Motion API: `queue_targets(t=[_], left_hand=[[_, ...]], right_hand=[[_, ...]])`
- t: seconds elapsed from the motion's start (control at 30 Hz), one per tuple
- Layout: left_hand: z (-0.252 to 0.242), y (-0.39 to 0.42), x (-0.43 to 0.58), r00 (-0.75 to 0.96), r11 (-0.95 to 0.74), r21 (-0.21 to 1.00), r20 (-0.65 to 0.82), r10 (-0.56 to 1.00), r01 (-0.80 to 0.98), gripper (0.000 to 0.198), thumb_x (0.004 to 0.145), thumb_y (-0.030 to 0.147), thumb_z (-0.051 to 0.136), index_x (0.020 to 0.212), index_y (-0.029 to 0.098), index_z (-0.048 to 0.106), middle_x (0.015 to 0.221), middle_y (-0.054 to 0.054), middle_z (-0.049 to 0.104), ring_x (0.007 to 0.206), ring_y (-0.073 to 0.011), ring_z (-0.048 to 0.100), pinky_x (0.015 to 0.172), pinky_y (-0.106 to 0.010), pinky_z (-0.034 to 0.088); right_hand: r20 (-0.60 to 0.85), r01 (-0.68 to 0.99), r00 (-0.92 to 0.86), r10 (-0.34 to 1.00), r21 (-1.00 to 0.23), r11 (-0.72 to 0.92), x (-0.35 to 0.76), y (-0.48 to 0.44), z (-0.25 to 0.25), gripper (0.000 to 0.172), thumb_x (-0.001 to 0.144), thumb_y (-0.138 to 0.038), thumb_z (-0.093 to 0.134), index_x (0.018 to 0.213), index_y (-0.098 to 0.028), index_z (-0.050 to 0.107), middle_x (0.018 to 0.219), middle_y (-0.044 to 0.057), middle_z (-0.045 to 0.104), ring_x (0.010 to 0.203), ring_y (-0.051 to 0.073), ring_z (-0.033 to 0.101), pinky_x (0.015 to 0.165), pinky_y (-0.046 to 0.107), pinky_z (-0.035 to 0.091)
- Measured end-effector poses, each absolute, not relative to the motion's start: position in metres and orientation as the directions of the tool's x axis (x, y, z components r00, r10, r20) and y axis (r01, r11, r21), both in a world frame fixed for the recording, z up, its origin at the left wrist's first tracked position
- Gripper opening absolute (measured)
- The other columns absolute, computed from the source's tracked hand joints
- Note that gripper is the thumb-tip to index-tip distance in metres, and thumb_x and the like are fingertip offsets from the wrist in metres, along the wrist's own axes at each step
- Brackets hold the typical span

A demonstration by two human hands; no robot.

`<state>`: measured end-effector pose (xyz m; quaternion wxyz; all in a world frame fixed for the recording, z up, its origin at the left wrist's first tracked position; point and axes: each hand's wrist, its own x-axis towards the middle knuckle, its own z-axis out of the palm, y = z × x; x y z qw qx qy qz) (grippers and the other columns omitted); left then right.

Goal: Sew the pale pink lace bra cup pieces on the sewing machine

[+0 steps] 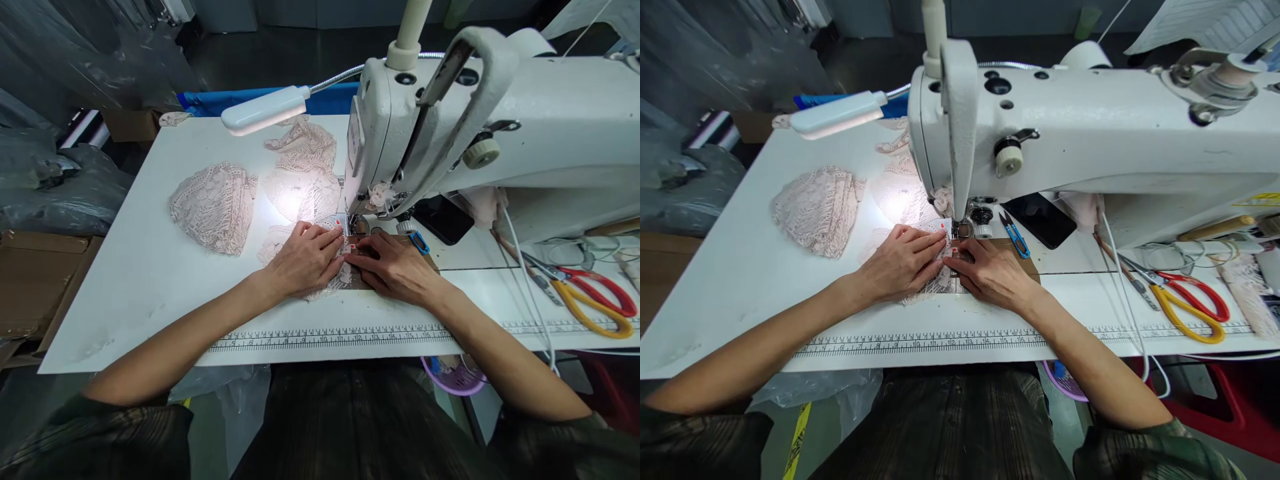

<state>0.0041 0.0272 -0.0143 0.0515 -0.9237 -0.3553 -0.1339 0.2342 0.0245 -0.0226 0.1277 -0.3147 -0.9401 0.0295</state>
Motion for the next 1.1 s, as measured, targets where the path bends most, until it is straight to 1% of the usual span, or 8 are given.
queue_targets(t=[0.07,0.17,0.3,0.4,0.67,0.8,1.0,1.1], left_hand=[[-0.013,0.031,0.005,0.732,-0.759,0.016,0.255,0.632,0.651,0.037,0.099,0.032,0.041,0.122,0.010,0.060,0.134,-0.014,0.059,0.108,-0.0285,0.057,0.085,-0.043,0.042],[-0.014,0.040,0.003,0.772,-0.799,0.016,0.244,0.587,0.602,0.036,0.099,0.030,0.042,0.123,0.011,0.060,0.134,-0.014,0.059,0.107,-0.0281,0.058,0.085,-0.044,0.042],[-0.018,0.047,-0.001,0.783,-0.816,-0.015,0.291,0.549,0.578,0.033,0.097,0.028,0.045,0.122,0.013,0.061,0.132,-0.015,0.060,0.102,-0.0289,0.060,0.081,-0.046,0.043],[-0.020,0.047,-0.001,0.783,-0.824,-0.022,0.325,0.530,0.567,0.032,0.097,0.027,0.045,0.121,0.012,0.062,0.131,-0.015,0.061,0.101,-0.0291,0.060,0.084,-0.049,0.042],[-0.023,0.047,-0.001,0.720,-0.795,0.163,0.348,0.601,0.584,0.033,0.095,0.025,0.047,0.123,0.015,0.062,0.131,-0.013,0.061,0.108,-0.0292,0.060,0.086,-0.049,0.043],[-0.024,0.047,-0.001,0.697,-0.777,0.222,0.346,0.628,0.589,0.033,0.095,0.026,0.048,0.123,0.016,0.062,0.131,-0.011,0.062,0.112,-0.0277,0.059,0.091,-0.050,0.043],[-0.026,0.047,-0.002,0.710,-0.796,0.175,0.373,0.598,0.579,0.031,0.096,0.026,0.048,0.122,0.018,0.062,0.130,-0.009,0.063,0.114,-0.0271,0.058,0.102,-0.055,0.035],[-0.025,0.045,-0.001,0.711,-0.796,0.135,0.379,0.592,0.591,0.031,0.096,0.026,0.048,0.122,0.018,0.062,0.131,-0.009,0.062,0.112,-0.0277,0.058,0.101,-0.056,0.033]], right_hand=[[0.212,0.601,-0.763,0.611,-0.118,0.791,0.233,0.024,-0.021,0.032,0.094,-0.021,0.049,0.122,-0.023,0.063,0.119,0.013,0.057,0.105,0.026,0.052,0.076,0.036,0.050],[0.198,0.622,-0.751,0.629,-0.105,0.776,0.232,0.023,-0.019,0.032,0.093,-0.020,0.048,0.122,-0.022,0.062,0.118,0.014,0.057,0.102,0.025,0.052,0.075,0.035,0.049],[0.190,0.629,-0.747,0.637,-0.106,0.770,0.230,0.023,-0.017,0.032,0.093,-0.019,0.049,0.121,-0.022,0.063,0.117,0.013,0.058,0.100,0.024,0.052,0.075,0.035,0.048],[0.192,0.640,-0.738,0.647,-0.107,0.761,0.229,0.023,-0.017,0.031,0.093,-0.018,0.049,0.120,-0.022,0.063,0.117,0.013,0.059,0.100,0.024,0.052,0.074,0.035,0.047],[0.212,0.641,-0.724,0.657,-0.149,0.753,0.229,0.023,-0.018,0.032,0.092,-0.017,0.050,0.121,-0.022,0.063,0.116,0.013,0.059,0.100,0.024,0.054,0.077,0.035,0.048],[0.223,0.642,-0.715,0.663,-0.167,0.748,0.230,0.023,-0.019,0.031,0.091,-0.018,0.051,0.119,-0.022,0.065,0.115,0.013,0.059,0.100,0.024,0.054,0.075,0.035,0.049],[0.253,0.641,-0.695,0.673,-0.206,0.739,0.231,0.024,-0.024,0.030,0.093,-0.025,0.051,0.119,-0.024,0.067,0.114,0.012,0.060,0.096,0.023,0.055,0.073,0.034,0.048],[0.286,0.642,-0.677,0.678,-0.221,0.735,0.231,0.025,-0.025,0.030,0.092,-0.025,0.051,0.116,-0.025,0.069,0.112,0.011,0.060,0.094,0.022,0.056,0.073,0.034,0.049]])
